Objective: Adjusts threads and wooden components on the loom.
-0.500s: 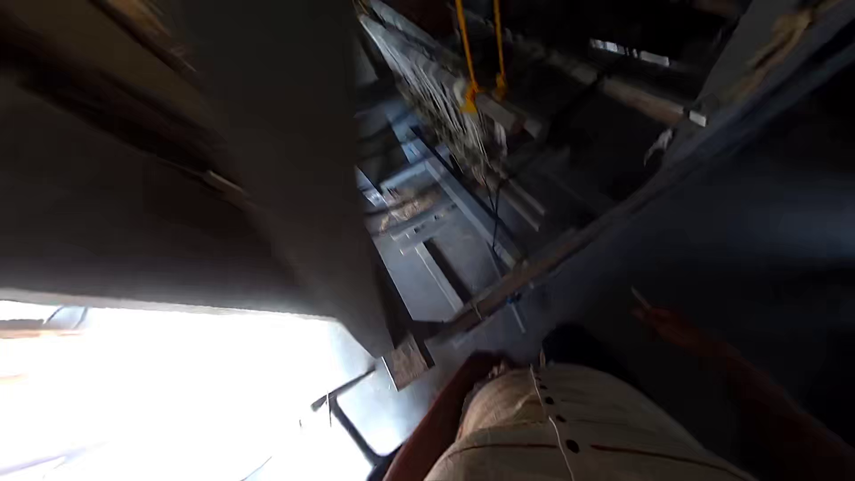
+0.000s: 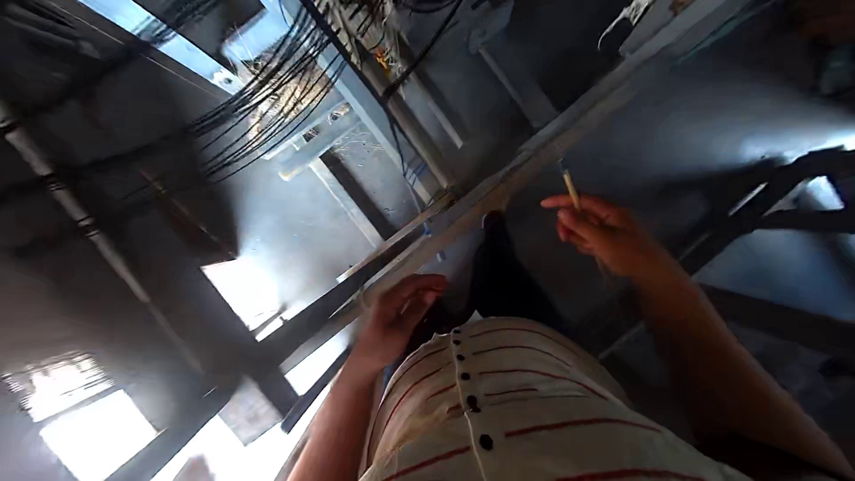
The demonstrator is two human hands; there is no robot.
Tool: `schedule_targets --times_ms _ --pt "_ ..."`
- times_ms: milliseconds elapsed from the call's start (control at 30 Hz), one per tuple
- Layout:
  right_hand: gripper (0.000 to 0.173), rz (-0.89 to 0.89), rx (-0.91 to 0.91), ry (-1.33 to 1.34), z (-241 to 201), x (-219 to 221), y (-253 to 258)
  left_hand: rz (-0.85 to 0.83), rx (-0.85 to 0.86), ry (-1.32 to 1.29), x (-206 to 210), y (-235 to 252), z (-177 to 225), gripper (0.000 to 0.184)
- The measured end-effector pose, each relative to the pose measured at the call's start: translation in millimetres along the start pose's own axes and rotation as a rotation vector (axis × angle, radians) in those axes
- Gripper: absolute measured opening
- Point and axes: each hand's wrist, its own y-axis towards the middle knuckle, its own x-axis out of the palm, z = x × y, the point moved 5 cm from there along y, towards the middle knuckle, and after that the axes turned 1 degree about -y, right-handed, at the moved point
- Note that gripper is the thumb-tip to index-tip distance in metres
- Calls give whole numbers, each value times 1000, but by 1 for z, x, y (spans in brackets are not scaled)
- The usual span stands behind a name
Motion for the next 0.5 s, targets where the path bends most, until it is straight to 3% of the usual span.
schedule_targets --times_ms 133,233,367,433,500 --pt "33 -239 69 -21 11 -50 49 299 152 351 -7 100 57 29" --pt "33 -407 139 -117 24 -95 70 424 181 689 -12 192 87 34" --pt "33 -569 274 -220 30 -150 83 411 -115 924 -20 298 86 55" --pt "32 -597 341 -233 31 -170 88 374 -289 958 -24 317 77 60" --pt "31 -580 384 -240 32 -186 95 350 -349 872 -31 316 76 48"
